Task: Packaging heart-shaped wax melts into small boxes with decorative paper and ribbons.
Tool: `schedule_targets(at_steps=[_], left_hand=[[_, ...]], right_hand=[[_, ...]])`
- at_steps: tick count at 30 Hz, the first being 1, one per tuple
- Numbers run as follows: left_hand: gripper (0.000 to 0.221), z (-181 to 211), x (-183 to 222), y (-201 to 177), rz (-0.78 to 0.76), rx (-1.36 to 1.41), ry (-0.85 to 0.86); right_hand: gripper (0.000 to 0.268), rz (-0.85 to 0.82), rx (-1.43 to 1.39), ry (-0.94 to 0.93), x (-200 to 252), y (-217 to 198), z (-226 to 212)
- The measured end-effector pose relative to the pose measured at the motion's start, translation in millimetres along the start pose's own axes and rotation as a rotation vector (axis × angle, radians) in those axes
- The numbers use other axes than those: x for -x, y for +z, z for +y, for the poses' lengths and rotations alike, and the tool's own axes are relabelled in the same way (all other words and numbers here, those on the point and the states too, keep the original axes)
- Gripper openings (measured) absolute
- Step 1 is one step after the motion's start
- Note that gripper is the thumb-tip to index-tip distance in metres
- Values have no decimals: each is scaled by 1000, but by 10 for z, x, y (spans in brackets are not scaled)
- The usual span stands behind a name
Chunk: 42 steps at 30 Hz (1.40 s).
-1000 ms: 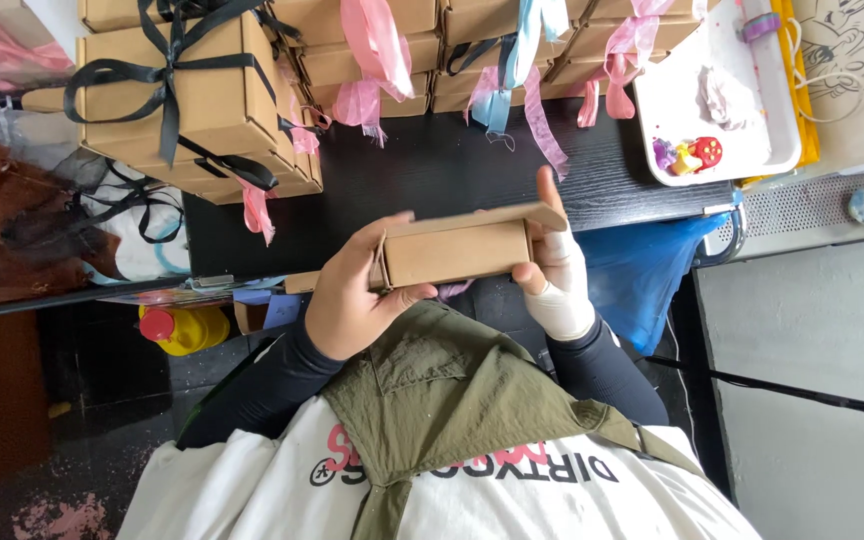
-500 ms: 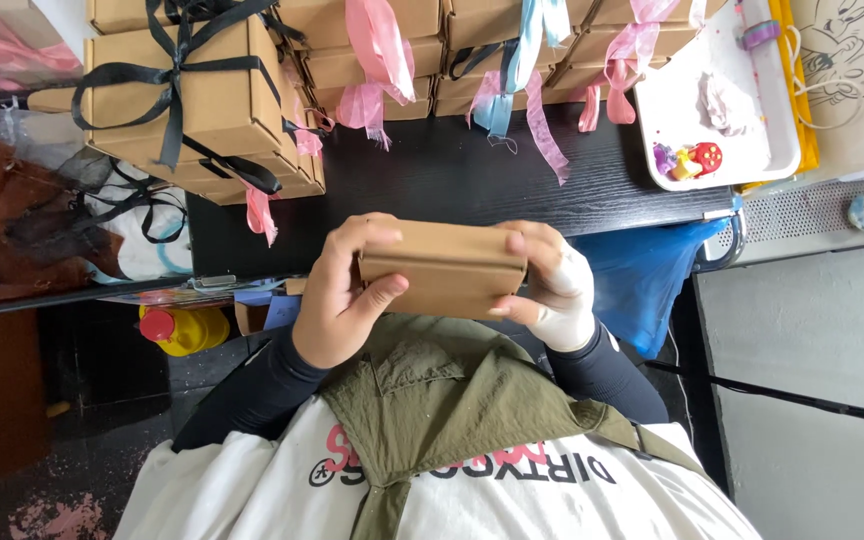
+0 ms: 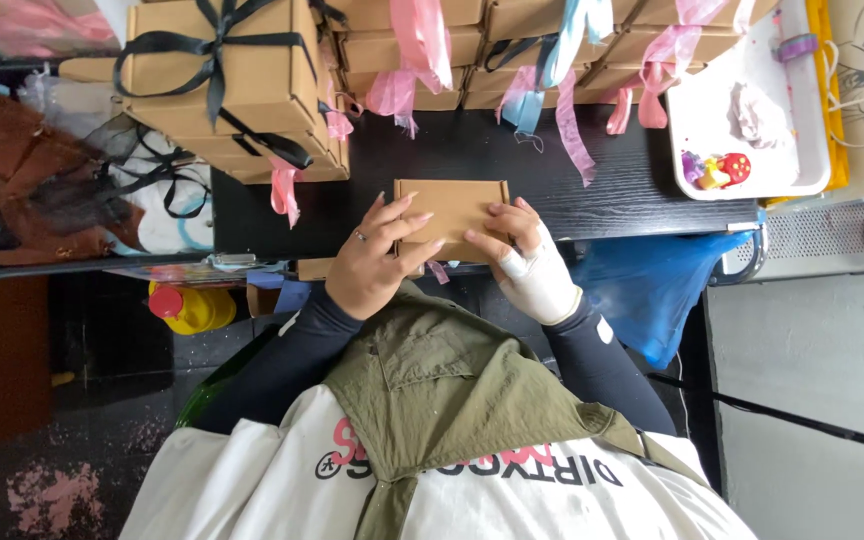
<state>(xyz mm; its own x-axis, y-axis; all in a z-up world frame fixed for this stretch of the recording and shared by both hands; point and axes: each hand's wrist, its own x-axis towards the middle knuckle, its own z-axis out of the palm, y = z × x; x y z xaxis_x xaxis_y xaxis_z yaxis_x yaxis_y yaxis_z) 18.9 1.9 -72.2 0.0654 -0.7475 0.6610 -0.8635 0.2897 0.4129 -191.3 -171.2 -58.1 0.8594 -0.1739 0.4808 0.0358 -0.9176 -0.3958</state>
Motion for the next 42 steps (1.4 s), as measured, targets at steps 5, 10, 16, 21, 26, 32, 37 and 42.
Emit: schedule_targets(at_steps=[5, 10, 16, 21, 26, 32, 37, 42], left_hand=[[43, -39, 20, 55, -27, -78, -65], [45, 116, -101, -237, -39, -87, -121], [17, 209, 310, -907, 117, -301, -588], [24, -21, 908, -1339, 85, -391, -945], [35, -184, 1079, -1245, 139, -354, -1061], [29, -222, 1119, -1175, 168, -330, -1091], [24, -201, 1104, -1248, 154, -260, -1109], [20, -133, 1022, -1329, 138, -214, -1084]], right_hand=[[60, 9, 296, -86, -32, 131, 17], [72, -25, 259, -48, -200, 29, -66], [63, 5, 280, 61, -264, -136, 109], [46, 42, 192, 114, -263, -145, 294], [33, 132, 75, 105, -280, -120, 327], [30, 136, 81, 115, -269, -105, 301], [29, 146, 80, 106, -283, -111, 276], [27, 147, 77, 119, -282, -109, 266]])
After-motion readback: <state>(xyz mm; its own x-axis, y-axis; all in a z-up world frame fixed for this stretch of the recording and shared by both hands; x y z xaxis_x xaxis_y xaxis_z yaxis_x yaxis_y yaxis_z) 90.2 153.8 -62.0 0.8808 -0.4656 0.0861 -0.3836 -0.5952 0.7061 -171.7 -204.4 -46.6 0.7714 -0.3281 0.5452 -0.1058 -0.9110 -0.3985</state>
